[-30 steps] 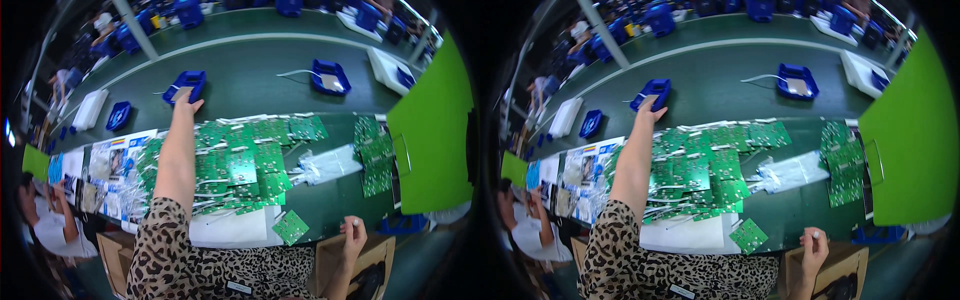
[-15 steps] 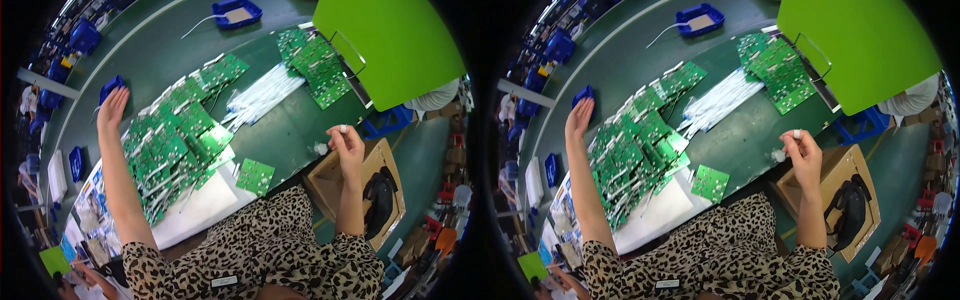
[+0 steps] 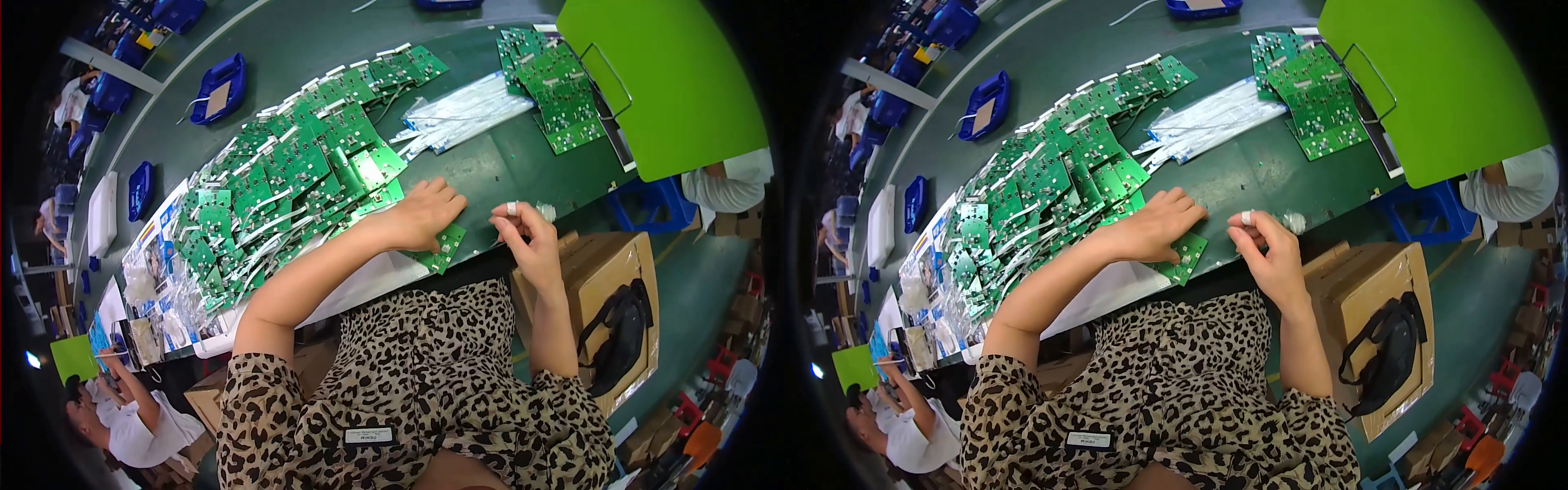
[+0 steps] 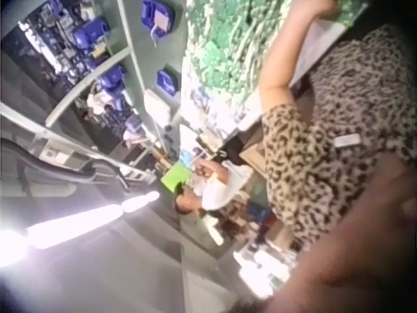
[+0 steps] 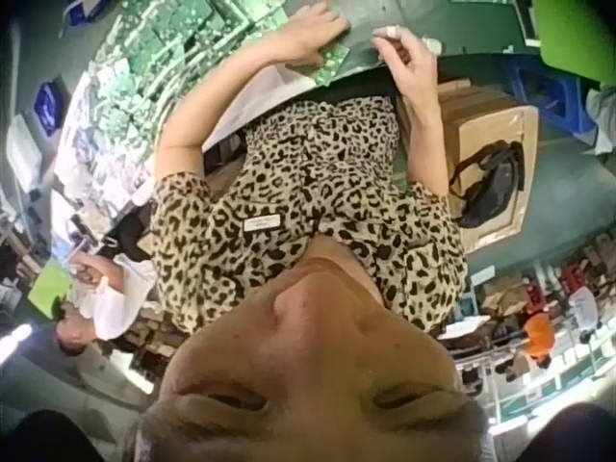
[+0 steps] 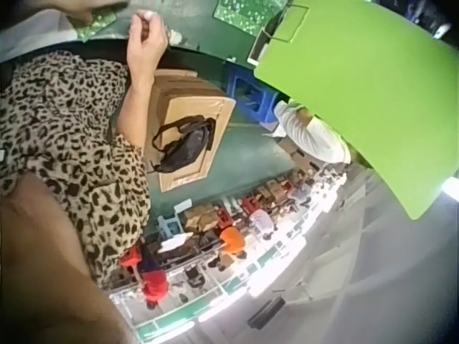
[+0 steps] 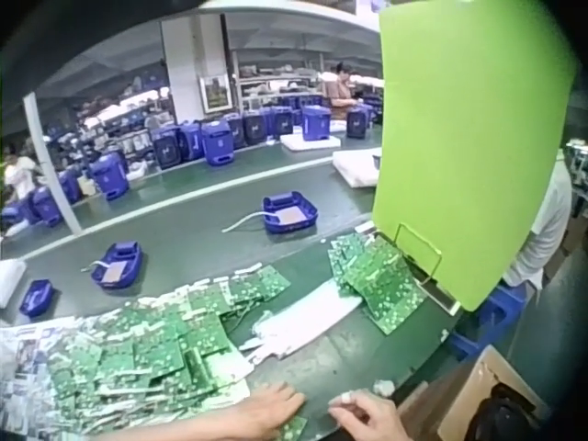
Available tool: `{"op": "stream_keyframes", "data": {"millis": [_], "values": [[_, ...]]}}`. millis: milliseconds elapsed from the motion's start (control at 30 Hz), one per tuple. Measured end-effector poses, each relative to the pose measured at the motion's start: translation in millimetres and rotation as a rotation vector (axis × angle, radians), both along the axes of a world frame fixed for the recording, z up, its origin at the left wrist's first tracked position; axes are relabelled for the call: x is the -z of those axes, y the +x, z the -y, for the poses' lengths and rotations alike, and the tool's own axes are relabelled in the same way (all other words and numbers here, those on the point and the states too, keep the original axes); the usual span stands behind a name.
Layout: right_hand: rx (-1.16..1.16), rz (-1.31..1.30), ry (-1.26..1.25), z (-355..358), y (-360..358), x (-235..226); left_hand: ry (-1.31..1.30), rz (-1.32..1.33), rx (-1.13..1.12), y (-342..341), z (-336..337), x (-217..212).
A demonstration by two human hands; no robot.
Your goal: The person assembles electronic circuit boards into plastic housings by hand, securing them with tape strips and metal plates.
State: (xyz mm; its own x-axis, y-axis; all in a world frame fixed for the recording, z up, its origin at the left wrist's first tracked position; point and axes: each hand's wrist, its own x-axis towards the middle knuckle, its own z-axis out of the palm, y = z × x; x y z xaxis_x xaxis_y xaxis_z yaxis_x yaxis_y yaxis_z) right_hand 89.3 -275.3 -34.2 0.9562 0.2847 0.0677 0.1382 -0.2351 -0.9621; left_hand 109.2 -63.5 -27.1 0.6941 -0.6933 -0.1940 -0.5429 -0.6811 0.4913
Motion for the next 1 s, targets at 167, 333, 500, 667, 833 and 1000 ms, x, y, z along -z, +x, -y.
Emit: {"op": "stream_keyframes", "data": {"millis": [167,333,500,667,833,1000], "values": [[0.005,-0.015,0.013,-0.2,3.5,-3.6,-0.022,-0.216,0.087,1.9,-14.4,-9.1],[0.002,0.189,-0.009,-22.0,40.5,-20.0,-0.295,-0.289,-0.388,-12.0,-55.7,-40.7],[-0.048,0.602,-0.226,-93.2,99.0,-10.4,-1.116,-0.666,-1.012,-46.6,-77.3,-47.1],[-0.089,0.847,-0.556,-125.4,131.0,16.5,-1.35,-0.616,-1.122,-69.1,-81.8,-40.2],[-0.017,0.937,-0.321,-125.1,119.0,0.3,-1.465,-0.578,-1.2,-84.5,-88.5,-34.4],[-0.255,0.065,0.276,-117.2,50.9,-57.9,-1.525,-0.511,-1.199,-87.5,-83.1,-31.0]]}}
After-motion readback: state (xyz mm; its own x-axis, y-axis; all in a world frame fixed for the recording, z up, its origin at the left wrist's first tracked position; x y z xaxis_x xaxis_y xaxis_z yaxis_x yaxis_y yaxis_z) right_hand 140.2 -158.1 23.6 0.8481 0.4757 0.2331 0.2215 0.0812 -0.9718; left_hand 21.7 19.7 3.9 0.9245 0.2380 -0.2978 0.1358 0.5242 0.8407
